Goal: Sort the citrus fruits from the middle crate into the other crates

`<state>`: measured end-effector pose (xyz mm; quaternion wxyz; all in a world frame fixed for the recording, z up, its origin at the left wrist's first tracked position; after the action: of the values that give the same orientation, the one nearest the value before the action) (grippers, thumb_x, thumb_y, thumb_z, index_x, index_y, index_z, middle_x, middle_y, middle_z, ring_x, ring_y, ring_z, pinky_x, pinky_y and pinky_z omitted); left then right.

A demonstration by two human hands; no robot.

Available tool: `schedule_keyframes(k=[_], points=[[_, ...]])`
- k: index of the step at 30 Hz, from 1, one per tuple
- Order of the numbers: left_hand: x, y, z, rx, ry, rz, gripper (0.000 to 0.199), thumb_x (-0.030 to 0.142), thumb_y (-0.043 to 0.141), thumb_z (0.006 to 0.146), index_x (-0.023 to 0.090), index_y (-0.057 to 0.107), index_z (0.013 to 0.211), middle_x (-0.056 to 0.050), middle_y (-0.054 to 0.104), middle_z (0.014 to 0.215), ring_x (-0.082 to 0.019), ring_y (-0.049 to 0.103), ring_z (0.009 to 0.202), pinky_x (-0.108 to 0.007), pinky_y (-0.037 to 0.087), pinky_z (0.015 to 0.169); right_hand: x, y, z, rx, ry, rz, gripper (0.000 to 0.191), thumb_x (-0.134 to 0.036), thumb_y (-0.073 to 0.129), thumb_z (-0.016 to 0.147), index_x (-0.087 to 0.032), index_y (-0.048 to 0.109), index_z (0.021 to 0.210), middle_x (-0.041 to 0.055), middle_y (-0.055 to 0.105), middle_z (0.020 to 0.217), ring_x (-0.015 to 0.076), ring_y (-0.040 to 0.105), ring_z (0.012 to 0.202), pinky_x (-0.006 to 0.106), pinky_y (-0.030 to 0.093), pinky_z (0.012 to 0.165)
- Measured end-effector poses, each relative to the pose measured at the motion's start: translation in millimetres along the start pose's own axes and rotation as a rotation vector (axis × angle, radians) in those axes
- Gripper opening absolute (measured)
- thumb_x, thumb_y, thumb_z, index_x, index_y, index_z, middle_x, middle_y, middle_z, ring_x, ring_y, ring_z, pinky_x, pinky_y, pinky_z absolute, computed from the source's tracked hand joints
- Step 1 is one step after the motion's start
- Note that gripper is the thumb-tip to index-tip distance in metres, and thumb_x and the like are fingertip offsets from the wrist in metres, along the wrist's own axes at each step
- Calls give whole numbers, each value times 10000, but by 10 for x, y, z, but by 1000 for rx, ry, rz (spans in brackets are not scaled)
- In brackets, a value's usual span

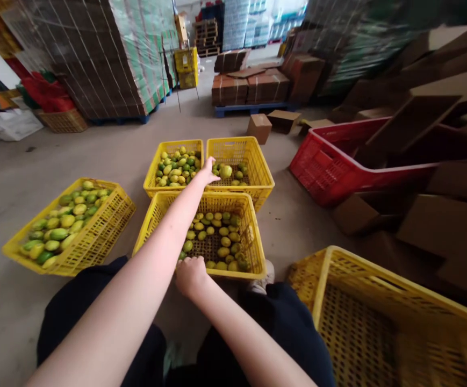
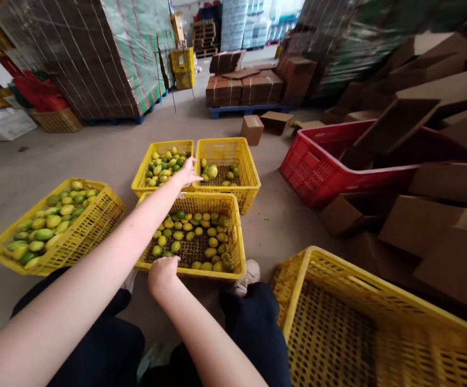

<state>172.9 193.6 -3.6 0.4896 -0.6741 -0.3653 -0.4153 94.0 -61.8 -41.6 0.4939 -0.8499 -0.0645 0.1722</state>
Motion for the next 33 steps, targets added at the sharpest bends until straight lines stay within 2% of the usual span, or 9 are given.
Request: schedule_keyframes(k=[2,4,6,10,14,17,22,27,33], points=[[-73,-35,164,-51,-46,111,324,330,376,944,115,593,1051,-133,614,1171,-242,565,1085,-372,459,888,-15,0,10,-7,-12,14,338,-181,509,847,-50,632,1134,268,643,1140,328,621,1093,500,444,907],[-376,-122,125,-107,-95,228,301,319,421,928,106,630,968,-124,645,1121,-252,553,1101,-351,439,916,-34,3,10,-23,-29,26,343,-171,503,847,-47,625,1142,269,639,1148,332,617,1096,502,433,915],[-878,-243,-100,-175,-161,340,247,326,521,894,123,651,951,-103,649,1105,-249,554,1092,-342,444,927,-52,10,-8,-40,-42,36,358,-167,495,853,-35,610,1165,274,626,1169,340,609,1104,496,426,919],[-2013,-543,-769,-271,-342,499,338,358,546,895,163,566,1171,-86,576,1189,-212,587,1018,-414,513,858,-41,47,-87,-55,-27,16,354,-138,490,862,-15,603,1174,299,606,1185,345,610,1096,464,430,901],[-2668,-774,-1087,-293,-427,597,338,351,545,897,165,560,1180,-88,575,1191,-208,588,1015,-410,515,854,25,120,-155,-60,-36,25,363,-145,541,843,-46,603,1187,271,648,1114,338,635,1043,435,445,867],[-2838,-823,-961,-282,-403,643,284,336,562,887,157,596,1104,-89,600,1150,-203,589,1018,-418,491,886,146,182,-135,-91,-4,-15,403,-155,559,831,-54,586,1220,258,652,1111,339,636,1033,431,449,864],[-2870,-659,-377,-201,-253,704,266,232,647,769,124,615,1011,-157,569,1231,-305,472,1222,-388,343,1022,404,289,-45,-138,67,-107,480,-154,552,831,-74,542,1304,250,630,1179,342,632,1048,447,467,891],[-3010,-335,193,-185,-180,814,392,154,574,785,132,517,1172,-184,464,1355,-311,370,1284,-416,283,1037,546,435,-60,23,-4,-117,493,-234,593,815,-122,566,1295,224,645,1175,349,653,1001,480,509,880],[-3257,-136,409,-137,-202,879,478,238,606,779,96,473,1215,-225,390,1369,-355,302,1275,-469,170,1048,654,571,-118,10,27,-189,452,-184,513,831,-130,589,1273,217,653,1173,351,657,1016,476,533,866]])
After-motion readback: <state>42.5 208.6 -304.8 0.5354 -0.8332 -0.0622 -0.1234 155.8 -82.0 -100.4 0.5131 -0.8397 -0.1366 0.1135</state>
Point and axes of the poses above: each hand's wrist, its own z-axis towards the middle knuckle, its own y-axis out of the palm, x = y × z, the point moved 7 cm from there along z, towards the middle knuckle
